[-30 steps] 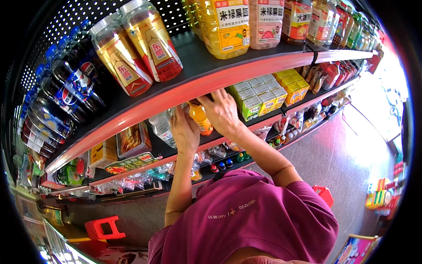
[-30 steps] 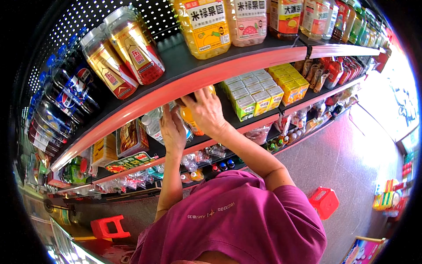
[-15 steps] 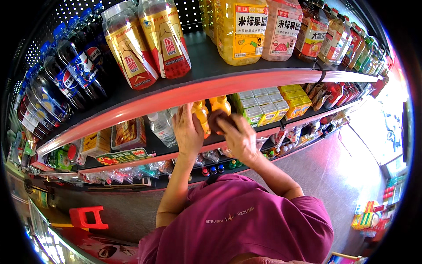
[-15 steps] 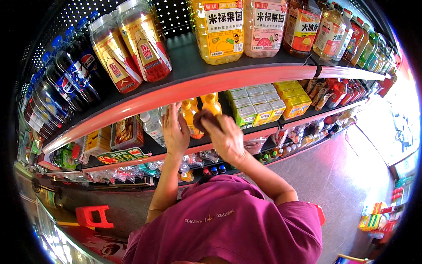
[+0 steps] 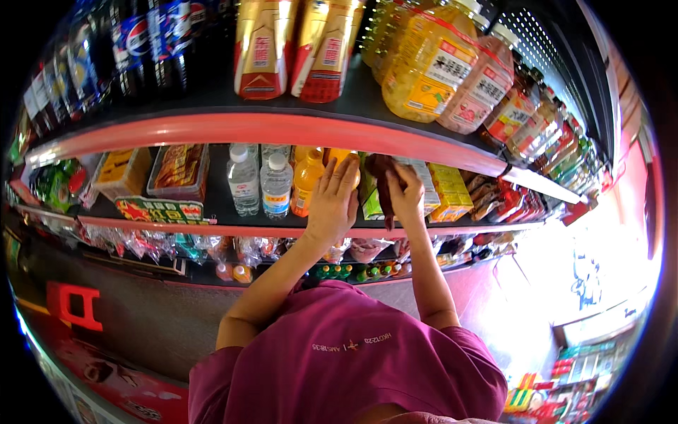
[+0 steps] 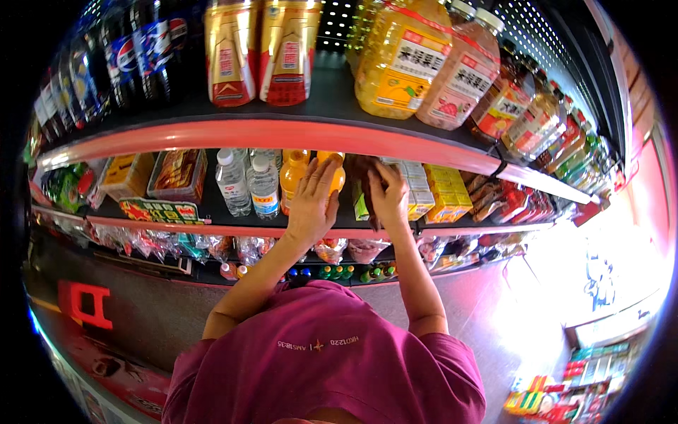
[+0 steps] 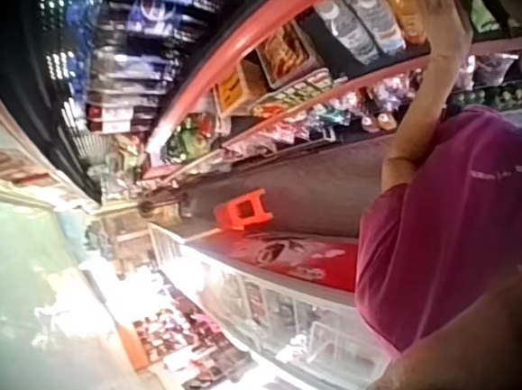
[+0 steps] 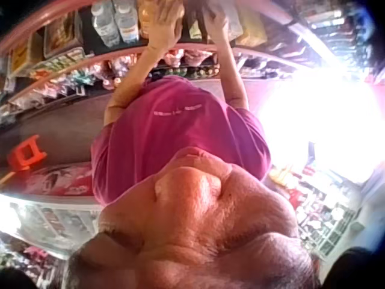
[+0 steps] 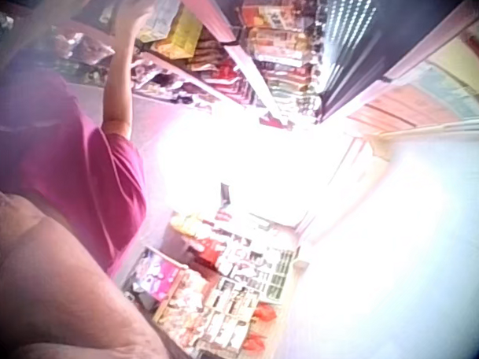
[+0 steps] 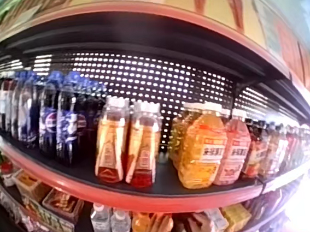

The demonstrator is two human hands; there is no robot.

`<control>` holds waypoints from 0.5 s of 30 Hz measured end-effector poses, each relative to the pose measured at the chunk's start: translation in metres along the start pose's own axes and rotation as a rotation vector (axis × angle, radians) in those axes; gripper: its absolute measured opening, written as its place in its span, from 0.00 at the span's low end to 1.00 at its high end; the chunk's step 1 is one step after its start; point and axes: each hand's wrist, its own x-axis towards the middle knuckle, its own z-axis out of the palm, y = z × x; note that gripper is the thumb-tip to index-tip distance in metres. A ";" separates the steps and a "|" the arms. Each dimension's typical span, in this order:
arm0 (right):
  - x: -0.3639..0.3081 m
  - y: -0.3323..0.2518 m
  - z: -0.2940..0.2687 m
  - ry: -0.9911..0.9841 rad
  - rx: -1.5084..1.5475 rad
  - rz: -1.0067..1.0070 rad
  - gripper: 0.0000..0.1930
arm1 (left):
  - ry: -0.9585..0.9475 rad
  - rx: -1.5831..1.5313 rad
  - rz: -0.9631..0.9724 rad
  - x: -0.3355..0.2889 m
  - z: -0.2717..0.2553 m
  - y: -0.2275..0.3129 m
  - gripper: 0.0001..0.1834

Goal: The person arranges various beverages and snacks on store shelves. They handle cans, bottles, and boxes, moving them into neat rows and aligning them for display. The person uses a cloth to wipe the shelf surfaces and product labels while organizing the items.

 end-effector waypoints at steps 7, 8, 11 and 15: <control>0.075 0.060 0.047 -0.003 -0.410 -0.553 0.11 | -0.018 0.003 -0.055 -0.020 0.016 0.004 0.40; 0.079 0.063 0.051 -0.009 -0.355 -0.544 0.11 | -0.019 -0.003 -0.074 -0.025 0.017 0.003 0.40; 0.080 0.062 0.061 -0.046 -0.215 -0.482 0.12 | -0.026 -0.015 -0.125 -0.040 0.022 -0.002 0.42; 0.086 0.084 0.056 0.026 -0.206 -0.350 0.13 | -0.046 -0.063 -0.161 -0.048 0.025 0.001 0.44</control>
